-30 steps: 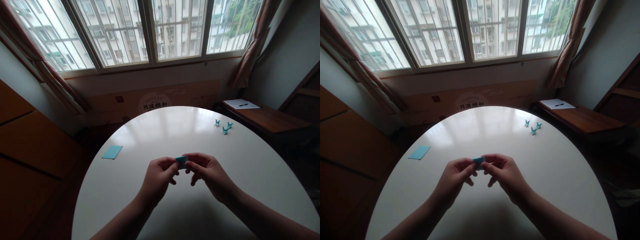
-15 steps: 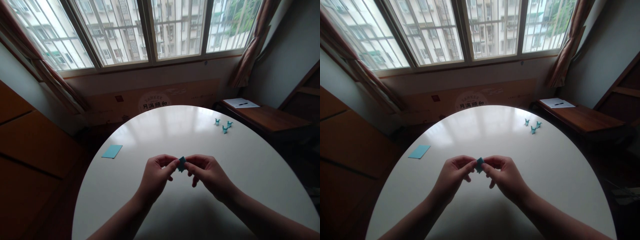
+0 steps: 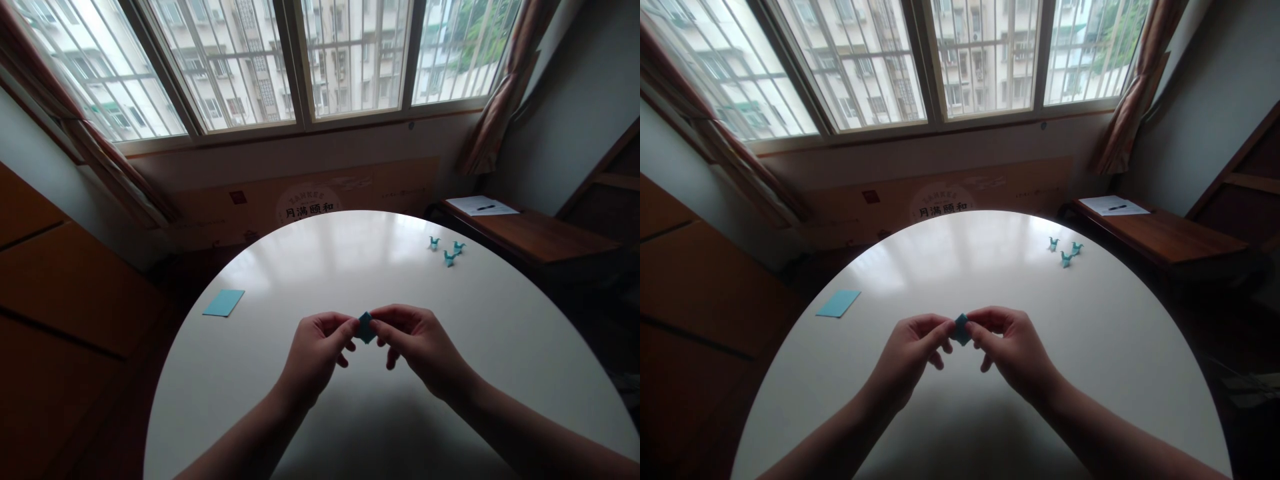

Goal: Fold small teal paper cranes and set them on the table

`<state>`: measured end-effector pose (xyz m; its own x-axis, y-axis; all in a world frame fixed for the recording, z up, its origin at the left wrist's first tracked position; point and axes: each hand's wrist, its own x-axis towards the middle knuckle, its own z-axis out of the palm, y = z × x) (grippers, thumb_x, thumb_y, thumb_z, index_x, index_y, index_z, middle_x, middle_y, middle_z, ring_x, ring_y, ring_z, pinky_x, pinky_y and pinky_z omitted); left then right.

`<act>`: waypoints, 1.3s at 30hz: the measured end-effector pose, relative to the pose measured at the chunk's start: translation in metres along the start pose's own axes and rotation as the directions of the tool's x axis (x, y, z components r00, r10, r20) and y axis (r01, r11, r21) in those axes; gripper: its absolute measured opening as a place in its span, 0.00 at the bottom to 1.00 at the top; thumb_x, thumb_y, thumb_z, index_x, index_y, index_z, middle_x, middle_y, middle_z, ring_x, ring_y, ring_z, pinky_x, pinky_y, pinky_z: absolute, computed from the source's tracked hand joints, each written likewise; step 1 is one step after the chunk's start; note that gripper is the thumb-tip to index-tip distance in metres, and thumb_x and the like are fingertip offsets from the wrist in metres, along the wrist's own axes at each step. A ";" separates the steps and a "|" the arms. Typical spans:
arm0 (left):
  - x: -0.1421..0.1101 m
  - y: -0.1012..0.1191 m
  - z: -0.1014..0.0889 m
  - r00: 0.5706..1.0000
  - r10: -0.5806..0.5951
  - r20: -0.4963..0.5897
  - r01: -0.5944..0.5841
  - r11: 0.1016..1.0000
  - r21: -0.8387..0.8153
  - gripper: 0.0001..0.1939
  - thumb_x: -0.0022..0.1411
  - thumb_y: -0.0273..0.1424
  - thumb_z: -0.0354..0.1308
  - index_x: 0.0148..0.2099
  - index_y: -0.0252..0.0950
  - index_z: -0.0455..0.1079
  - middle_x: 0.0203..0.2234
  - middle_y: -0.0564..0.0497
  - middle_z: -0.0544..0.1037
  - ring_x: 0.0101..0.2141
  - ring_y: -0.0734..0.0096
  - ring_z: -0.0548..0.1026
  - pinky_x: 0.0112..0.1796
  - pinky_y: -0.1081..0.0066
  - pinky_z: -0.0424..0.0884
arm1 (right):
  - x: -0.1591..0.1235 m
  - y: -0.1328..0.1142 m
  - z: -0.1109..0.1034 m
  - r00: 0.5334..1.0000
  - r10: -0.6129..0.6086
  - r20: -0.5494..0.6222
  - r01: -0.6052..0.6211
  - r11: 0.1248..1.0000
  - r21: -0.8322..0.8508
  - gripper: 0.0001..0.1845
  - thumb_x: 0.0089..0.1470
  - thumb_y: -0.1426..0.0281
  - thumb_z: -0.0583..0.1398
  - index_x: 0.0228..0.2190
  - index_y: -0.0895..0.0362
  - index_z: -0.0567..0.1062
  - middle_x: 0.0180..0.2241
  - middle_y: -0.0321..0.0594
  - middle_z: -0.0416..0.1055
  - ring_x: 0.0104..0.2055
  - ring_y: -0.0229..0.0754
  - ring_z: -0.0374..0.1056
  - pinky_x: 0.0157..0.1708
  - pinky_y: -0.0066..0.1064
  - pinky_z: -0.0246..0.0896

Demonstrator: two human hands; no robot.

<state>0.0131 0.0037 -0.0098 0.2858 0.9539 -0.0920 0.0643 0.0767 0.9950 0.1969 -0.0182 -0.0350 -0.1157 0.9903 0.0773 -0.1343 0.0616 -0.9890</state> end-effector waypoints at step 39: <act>0.005 0.000 0.000 0.999 0.017 -0.044 -0.015 0.998 0.053 0.14 0.57 0.38 0.66 0.35 0.30 0.78 0.22 0.50 0.75 0.22 0.74 0.67 0.19 0.77 0.63 | 0.002 0.001 -0.001 0.993 0.108 0.053 -0.108 0.994 -0.004 0.13 0.54 0.62 0.68 0.35 0.60 0.80 0.26 0.37 0.71 0.27 0.39 0.67 0.16 0.23 0.66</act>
<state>0.0141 0.0083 -0.0098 0.2445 0.9669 -0.0733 0.1109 0.0472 0.9927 0.1978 -0.0160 -0.0360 -0.1818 0.9831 -0.0237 -0.1167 -0.0455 -0.9921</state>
